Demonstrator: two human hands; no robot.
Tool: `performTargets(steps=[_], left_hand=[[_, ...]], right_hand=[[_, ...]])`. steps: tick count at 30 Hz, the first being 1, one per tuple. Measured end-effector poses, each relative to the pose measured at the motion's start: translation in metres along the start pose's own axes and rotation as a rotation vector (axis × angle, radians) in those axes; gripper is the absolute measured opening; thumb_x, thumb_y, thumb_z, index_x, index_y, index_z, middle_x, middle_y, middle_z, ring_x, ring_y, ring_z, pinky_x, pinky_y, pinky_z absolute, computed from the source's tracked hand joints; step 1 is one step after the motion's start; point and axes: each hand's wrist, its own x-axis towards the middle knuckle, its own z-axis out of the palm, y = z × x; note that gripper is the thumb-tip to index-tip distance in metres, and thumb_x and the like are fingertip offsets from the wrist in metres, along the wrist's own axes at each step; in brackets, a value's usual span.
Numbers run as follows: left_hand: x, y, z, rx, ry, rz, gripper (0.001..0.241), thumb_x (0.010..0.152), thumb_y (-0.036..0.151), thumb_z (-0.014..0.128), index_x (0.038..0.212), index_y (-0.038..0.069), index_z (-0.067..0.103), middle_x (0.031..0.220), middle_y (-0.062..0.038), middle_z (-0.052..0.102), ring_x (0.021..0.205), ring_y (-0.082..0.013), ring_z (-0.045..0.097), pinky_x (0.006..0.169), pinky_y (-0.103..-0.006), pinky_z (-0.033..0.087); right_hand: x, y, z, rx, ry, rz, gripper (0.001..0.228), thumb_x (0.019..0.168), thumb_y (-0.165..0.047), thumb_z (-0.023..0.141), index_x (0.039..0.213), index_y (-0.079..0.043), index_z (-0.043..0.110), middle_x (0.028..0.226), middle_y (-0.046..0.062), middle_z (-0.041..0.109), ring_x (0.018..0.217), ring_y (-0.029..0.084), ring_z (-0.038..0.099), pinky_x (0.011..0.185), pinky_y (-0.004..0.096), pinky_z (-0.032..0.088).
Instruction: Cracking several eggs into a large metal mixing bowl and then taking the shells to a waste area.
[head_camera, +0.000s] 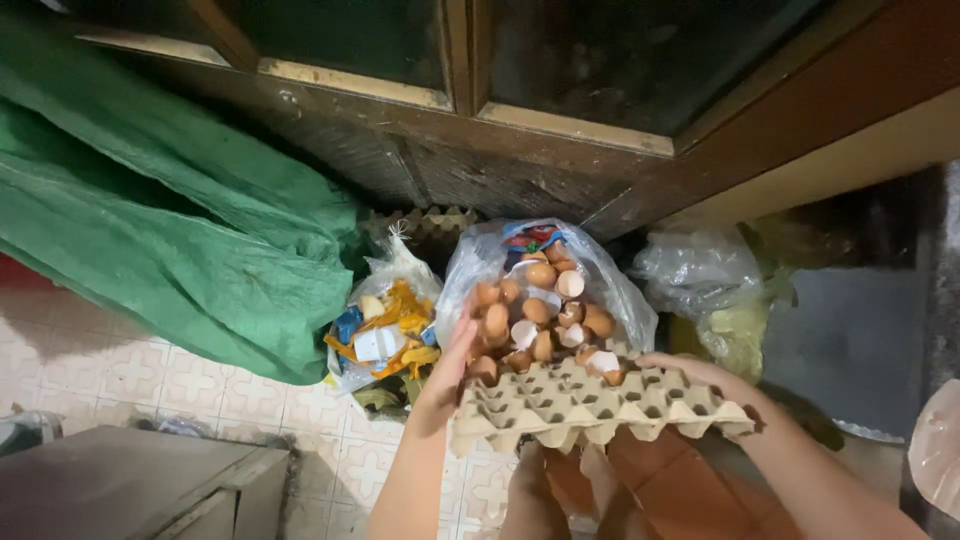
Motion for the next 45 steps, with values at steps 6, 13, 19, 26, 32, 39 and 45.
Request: performTargets(steps=[6, 13, 19, 26, 32, 39, 45], left_hand=[[0.0, -0.009, -0.002, 0.475, 0.153, -0.004, 0.069, 0.102, 0.045, 0.043, 0.165, 0.023, 0.023, 0.169, 0.002, 0.029, 0.153, -0.0166, 0.025, 0.117, -0.0365, 0.023], [-0.005, -0.024, -0.002, 0.333, 0.104, 0.035, 0.073, 0.1, 0.04, 0.049, 0.163, 0.015, 0.023, 0.17, 0.0, 0.024, 0.154, -0.019, 0.026, 0.12, -0.0368, 0.026], [0.02, -0.052, -0.03, 0.453, 0.056, 0.127, 0.076, 0.1, 0.032, 0.058, 0.163, 0.012, 0.022, 0.171, -0.006, 0.025, 0.155, -0.0224, 0.027, 0.123, -0.0341, 0.02], [0.008, -0.021, 0.017, 0.63, 0.142, -0.004, 0.087, 0.084, 0.031, 0.073, 0.16, 0.02, 0.033, 0.156, -0.008, 0.049, 0.129, -0.0468, 0.057, 0.106, -0.049, 0.048], [0.018, -0.039, 0.042, 1.33, -0.374, 0.337, 0.072, 0.088, 0.046, 0.079, 0.149, 0.015, 0.06, 0.151, -0.018, 0.061, 0.138, -0.0331, 0.056, 0.113, -0.0415, 0.044], [0.021, -0.037, 0.093, 1.376, -0.511, -0.078, 0.099, 0.075, 0.049, 0.082, 0.154, 0.01, 0.036, 0.143, -0.018, 0.058, 0.126, -0.0309, 0.061, 0.104, -0.0388, 0.048], [0.043, -0.033, 0.087, 1.42, -0.057, 0.033, 0.079, 0.079, 0.045, 0.074, 0.15, 0.018, 0.054, 0.129, -0.013, 0.074, 0.112, -0.0248, 0.073, 0.095, -0.034, 0.056]], right_hand=[[0.007, 0.006, -0.014, -0.204, 0.021, -0.037, 0.043, 0.083, -0.042, 0.069, 0.112, -0.013, 0.079, 0.1, 0.008, 0.08, 0.078, 0.019, 0.073, 0.07, 0.036, 0.059], [-0.015, 0.012, -0.012, -0.036, -0.007, -0.136, 0.045, 0.084, -0.038, 0.072, 0.114, -0.005, 0.079, 0.101, 0.013, 0.08, 0.079, 0.02, 0.073, 0.076, 0.036, 0.061], [0.024, 0.015, -0.022, -0.22, 0.102, -0.069, 0.046, 0.086, -0.038, 0.075, 0.112, -0.001, 0.08, 0.101, 0.013, 0.079, 0.081, 0.025, 0.074, 0.072, 0.039, 0.059], [0.038, 0.026, -0.036, -0.169, -0.007, -0.095, 0.049, 0.08, -0.042, 0.076, 0.113, -0.006, 0.08, 0.095, 0.007, 0.079, 0.075, 0.018, 0.071, 0.069, 0.038, 0.057], [0.01, 0.006, 0.002, -0.392, 0.118, -0.248, 0.052, 0.082, -0.046, 0.076, 0.11, -0.002, 0.083, 0.088, 0.011, 0.074, 0.069, 0.018, 0.063, 0.064, 0.034, 0.05], [-0.014, 0.005, 0.023, -0.359, 0.058, -0.317, 0.049, 0.077, -0.04, 0.076, 0.105, 0.001, 0.081, 0.09, 0.01, 0.081, 0.076, 0.019, 0.074, 0.071, 0.033, 0.058], [0.006, 0.017, 0.011, -0.185, 0.02, -0.381, 0.044, 0.078, -0.036, 0.077, 0.103, 0.0, 0.079, 0.091, 0.01, 0.077, 0.077, 0.019, 0.07, 0.068, 0.034, 0.056]])
